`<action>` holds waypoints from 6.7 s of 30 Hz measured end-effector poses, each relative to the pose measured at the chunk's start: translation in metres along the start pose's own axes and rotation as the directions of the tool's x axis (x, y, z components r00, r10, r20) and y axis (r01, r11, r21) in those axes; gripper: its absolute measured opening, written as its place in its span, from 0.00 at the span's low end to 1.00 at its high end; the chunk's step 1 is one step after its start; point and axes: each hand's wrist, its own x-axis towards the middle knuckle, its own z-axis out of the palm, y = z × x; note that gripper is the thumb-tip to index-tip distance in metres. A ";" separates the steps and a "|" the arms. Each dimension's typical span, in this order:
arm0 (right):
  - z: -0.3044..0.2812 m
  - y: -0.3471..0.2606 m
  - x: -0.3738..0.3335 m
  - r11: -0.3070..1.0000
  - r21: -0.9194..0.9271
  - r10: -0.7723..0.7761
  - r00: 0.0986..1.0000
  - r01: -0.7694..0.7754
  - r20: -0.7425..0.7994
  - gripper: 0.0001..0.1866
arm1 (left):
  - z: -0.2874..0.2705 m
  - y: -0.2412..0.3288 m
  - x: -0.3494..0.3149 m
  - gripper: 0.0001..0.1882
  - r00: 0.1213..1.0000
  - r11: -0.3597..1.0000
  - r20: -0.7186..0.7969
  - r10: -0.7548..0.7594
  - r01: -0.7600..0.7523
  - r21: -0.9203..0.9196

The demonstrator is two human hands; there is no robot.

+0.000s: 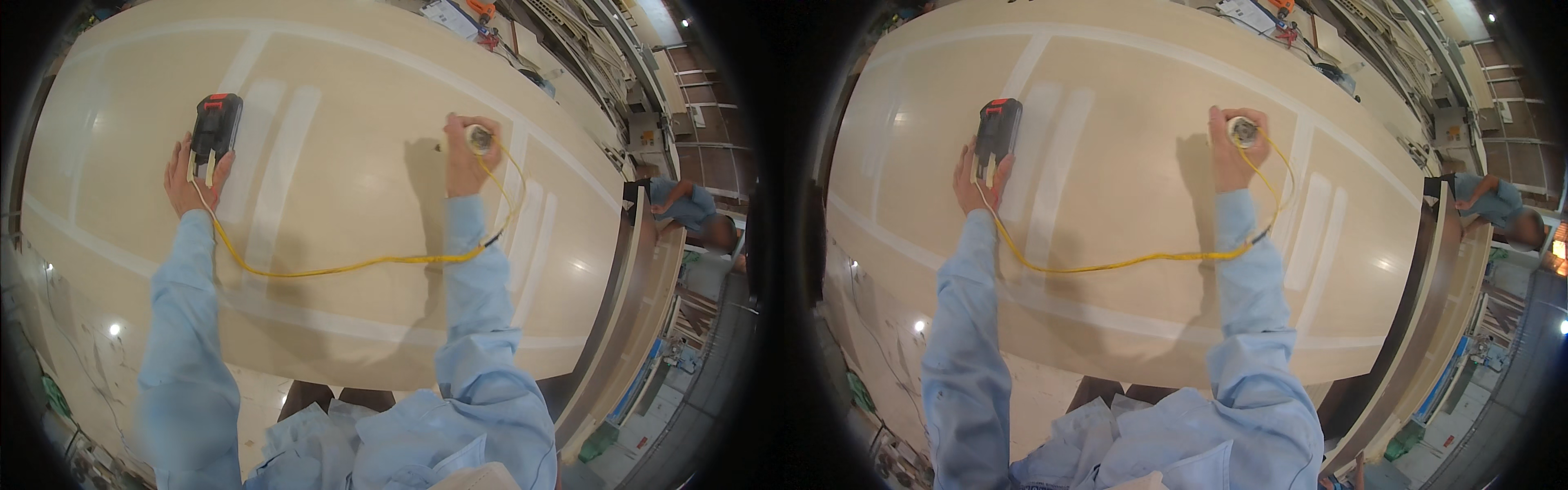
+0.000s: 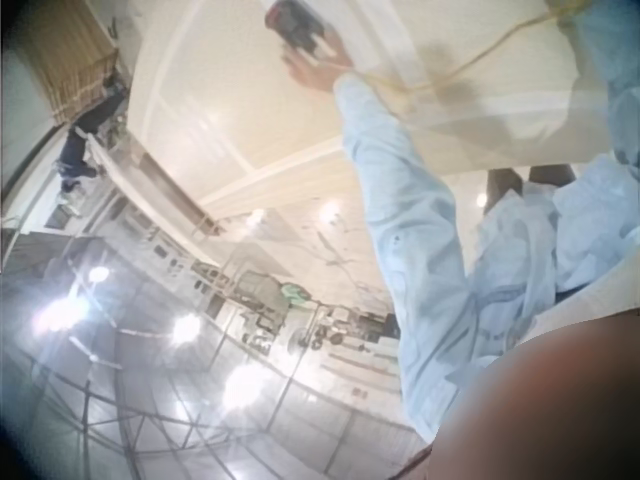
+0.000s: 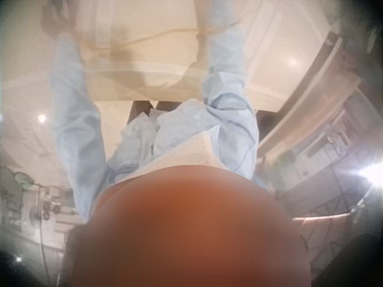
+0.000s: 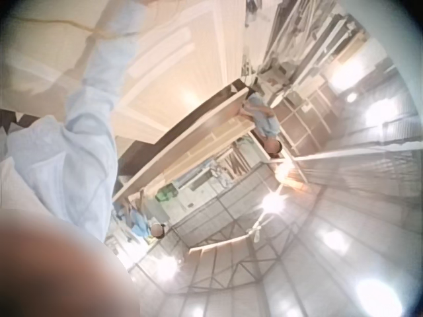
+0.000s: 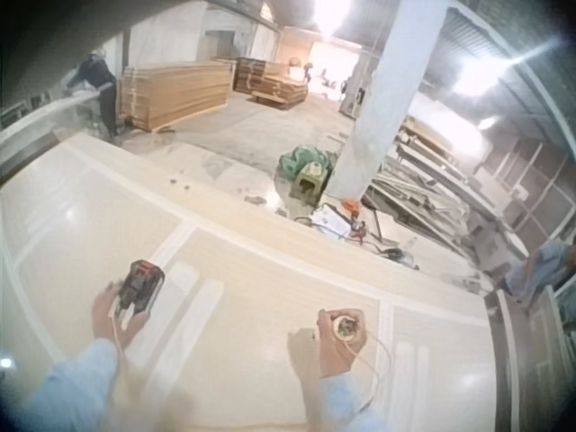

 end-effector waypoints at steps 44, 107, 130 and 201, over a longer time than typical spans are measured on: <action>-0.031 -0.042 -0.099 0.996 -0.067 0.058 0.998 -0.056 0.028 0.12 | -0.002 0.002 0.003 0.49 0.999 0.994 0.020 -0.046 0.044 0.097; -0.086 -0.119 -0.266 0.993 -0.079 0.087 0.996 -0.088 -0.015 0.14 | -0.119 -0.076 -0.120 0.35 0.986 0.920 0.085 0.145 -0.103 -0.379; -0.115 -0.148 -0.326 0.963 -0.270 0.019 0.994 0.012 0.112 0.12 | -0.147 -0.082 -0.171 0.38 0.976 0.973 0.031 0.215 -0.211 -0.097; -0.124 -0.136 -0.282 0.992 0.001 0.127 0.982 -0.128 0.137 0.09 | -0.124 -0.125 -0.201 0.29 0.984 0.990 -0.130 -0.119 0.128 0.060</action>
